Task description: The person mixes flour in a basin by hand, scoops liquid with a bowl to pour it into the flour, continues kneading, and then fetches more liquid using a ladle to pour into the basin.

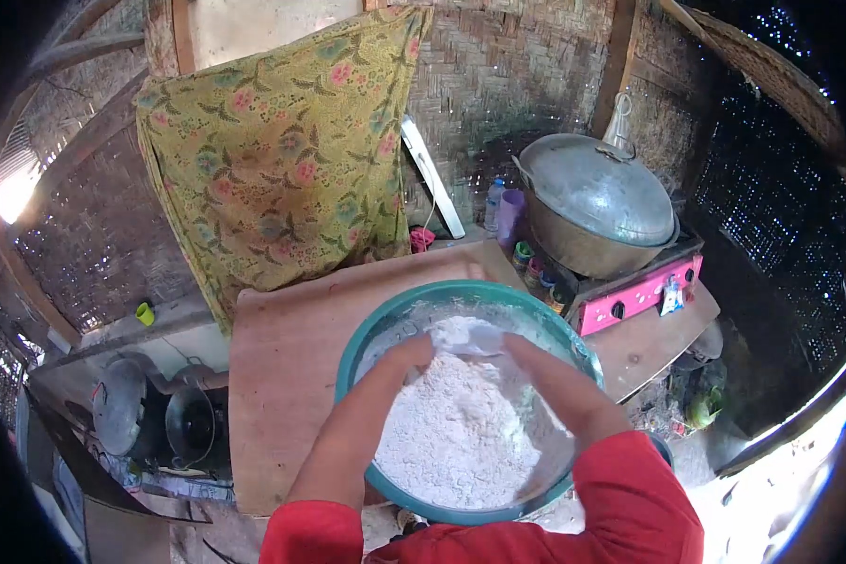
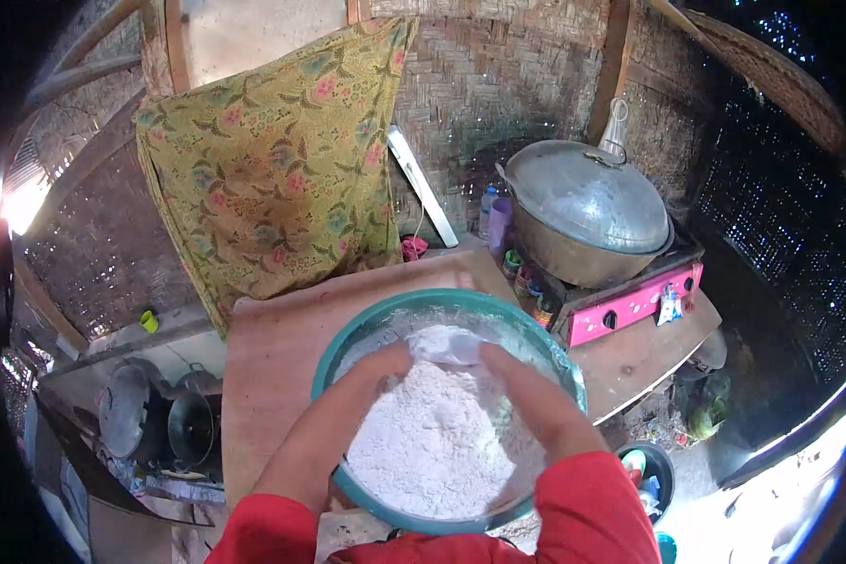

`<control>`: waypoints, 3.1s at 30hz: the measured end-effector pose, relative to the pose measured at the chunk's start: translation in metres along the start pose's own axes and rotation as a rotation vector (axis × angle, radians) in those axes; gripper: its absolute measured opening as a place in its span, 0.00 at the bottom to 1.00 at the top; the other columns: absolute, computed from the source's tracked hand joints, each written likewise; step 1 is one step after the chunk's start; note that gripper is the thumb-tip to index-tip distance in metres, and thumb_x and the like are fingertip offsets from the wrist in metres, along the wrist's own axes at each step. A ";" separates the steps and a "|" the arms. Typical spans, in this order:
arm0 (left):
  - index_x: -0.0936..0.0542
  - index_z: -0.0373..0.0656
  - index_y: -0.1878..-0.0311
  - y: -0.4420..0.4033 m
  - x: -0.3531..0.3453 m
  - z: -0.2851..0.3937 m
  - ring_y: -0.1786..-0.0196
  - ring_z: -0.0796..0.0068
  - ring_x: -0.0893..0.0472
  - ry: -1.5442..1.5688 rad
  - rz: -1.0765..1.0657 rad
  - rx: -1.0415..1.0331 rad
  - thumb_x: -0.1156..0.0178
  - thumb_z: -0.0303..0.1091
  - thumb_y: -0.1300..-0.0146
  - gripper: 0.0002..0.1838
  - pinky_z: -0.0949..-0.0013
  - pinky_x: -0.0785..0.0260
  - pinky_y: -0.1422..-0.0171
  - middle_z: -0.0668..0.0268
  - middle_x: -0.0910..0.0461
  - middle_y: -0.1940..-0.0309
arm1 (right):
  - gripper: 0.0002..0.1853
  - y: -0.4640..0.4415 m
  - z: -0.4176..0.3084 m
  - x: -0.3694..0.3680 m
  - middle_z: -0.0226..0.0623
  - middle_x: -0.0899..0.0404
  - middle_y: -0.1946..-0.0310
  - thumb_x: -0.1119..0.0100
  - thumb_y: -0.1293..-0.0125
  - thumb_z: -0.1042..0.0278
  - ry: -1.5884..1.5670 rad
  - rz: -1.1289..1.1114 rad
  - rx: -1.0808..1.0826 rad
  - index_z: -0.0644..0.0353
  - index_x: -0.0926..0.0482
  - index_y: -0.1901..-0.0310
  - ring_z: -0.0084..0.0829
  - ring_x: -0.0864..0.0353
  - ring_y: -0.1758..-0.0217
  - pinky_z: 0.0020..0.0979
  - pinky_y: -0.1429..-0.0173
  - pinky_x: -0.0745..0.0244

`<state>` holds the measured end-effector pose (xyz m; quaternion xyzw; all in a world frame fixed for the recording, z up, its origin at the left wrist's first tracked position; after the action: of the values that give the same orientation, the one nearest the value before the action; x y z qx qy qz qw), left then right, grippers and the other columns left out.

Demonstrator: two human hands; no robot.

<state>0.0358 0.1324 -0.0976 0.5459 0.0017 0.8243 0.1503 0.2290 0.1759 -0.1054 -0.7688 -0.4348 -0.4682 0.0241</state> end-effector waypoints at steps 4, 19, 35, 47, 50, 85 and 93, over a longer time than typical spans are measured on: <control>0.26 0.37 0.51 0.007 -0.014 -0.046 0.52 0.57 0.21 0.069 -0.405 0.016 0.41 0.56 0.45 0.31 0.57 0.31 0.53 0.48 0.22 0.53 | 0.33 -0.004 -0.010 -0.036 0.42 0.23 0.51 0.47 0.41 0.37 -0.256 -0.195 -0.006 0.60 0.25 0.47 0.39 0.23 0.50 0.37 0.51 0.27; 0.62 0.53 0.27 0.027 -0.022 0.071 0.28 0.51 0.48 -0.131 -0.310 -0.099 0.29 0.52 0.60 0.63 0.44 0.53 0.28 0.56 0.54 0.27 | 0.32 0.056 0.085 -0.049 0.44 0.31 0.40 0.44 0.39 0.48 0.287 0.260 0.309 0.58 0.33 0.38 0.39 0.32 0.38 0.36 0.35 0.37; 0.54 0.44 0.29 0.109 0.024 0.148 0.37 0.52 0.33 -0.188 -0.524 -0.773 0.25 0.45 0.64 0.62 0.57 0.42 0.33 0.46 0.35 0.38 | 0.30 0.255 -0.164 -0.016 0.43 0.28 0.44 0.44 0.38 0.49 -0.594 0.438 0.161 0.60 0.33 0.40 0.35 0.27 0.46 0.38 0.41 0.34; 0.19 0.38 0.64 0.078 0.061 0.072 0.63 0.58 0.18 0.112 -0.241 -0.446 0.29 0.43 0.60 0.22 0.60 0.28 0.57 0.52 0.18 0.67 | 0.21 0.074 -0.016 -0.084 0.41 0.22 0.57 0.51 0.36 0.56 -0.518 0.360 -0.269 0.63 0.26 0.49 0.33 0.22 0.56 0.34 0.55 0.27; 0.24 0.37 0.51 0.059 0.033 0.033 0.53 0.54 0.21 -0.207 -0.626 -0.406 0.28 0.45 0.62 0.33 0.55 0.29 0.49 0.46 0.21 0.57 | 0.21 0.110 -0.081 -0.082 0.42 0.21 0.60 0.49 0.37 0.55 -0.518 0.383 -0.108 0.63 0.25 0.50 0.34 0.21 0.58 0.35 0.56 0.26; 0.44 0.36 0.33 0.102 0.048 0.133 0.36 0.51 0.34 -0.034 -0.326 -0.410 0.28 0.50 0.59 0.53 0.59 0.41 0.34 0.45 0.37 0.38 | 0.26 0.171 -0.147 -0.112 0.49 0.21 0.59 0.40 0.48 0.55 0.128 0.402 0.040 0.63 0.25 0.50 0.43 0.22 0.58 0.40 0.50 0.28; 0.45 0.36 0.32 0.117 0.039 0.099 0.35 0.50 0.35 0.104 -0.312 -0.323 0.29 0.48 0.55 0.51 0.60 0.42 0.32 0.45 0.38 0.37 | 0.24 0.153 -0.126 -0.068 0.49 0.21 0.60 0.41 0.47 0.57 0.105 0.351 0.013 0.64 0.24 0.51 0.43 0.22 0.59 0.40 0.51 0.27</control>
<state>0.0827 0.0139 -0.0032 0.4649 -0.0379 0.8075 0.3610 0.2341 -0.0188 -0.0286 -0.8074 -0.2950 -0.4934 0.1331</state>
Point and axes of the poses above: each hand's wrist, its own y-axis away from the middle knuckle, its own x-axis out of the back of the hand, z = x × y, the point moved 2 cm from there along -y, towards the middle knuckle
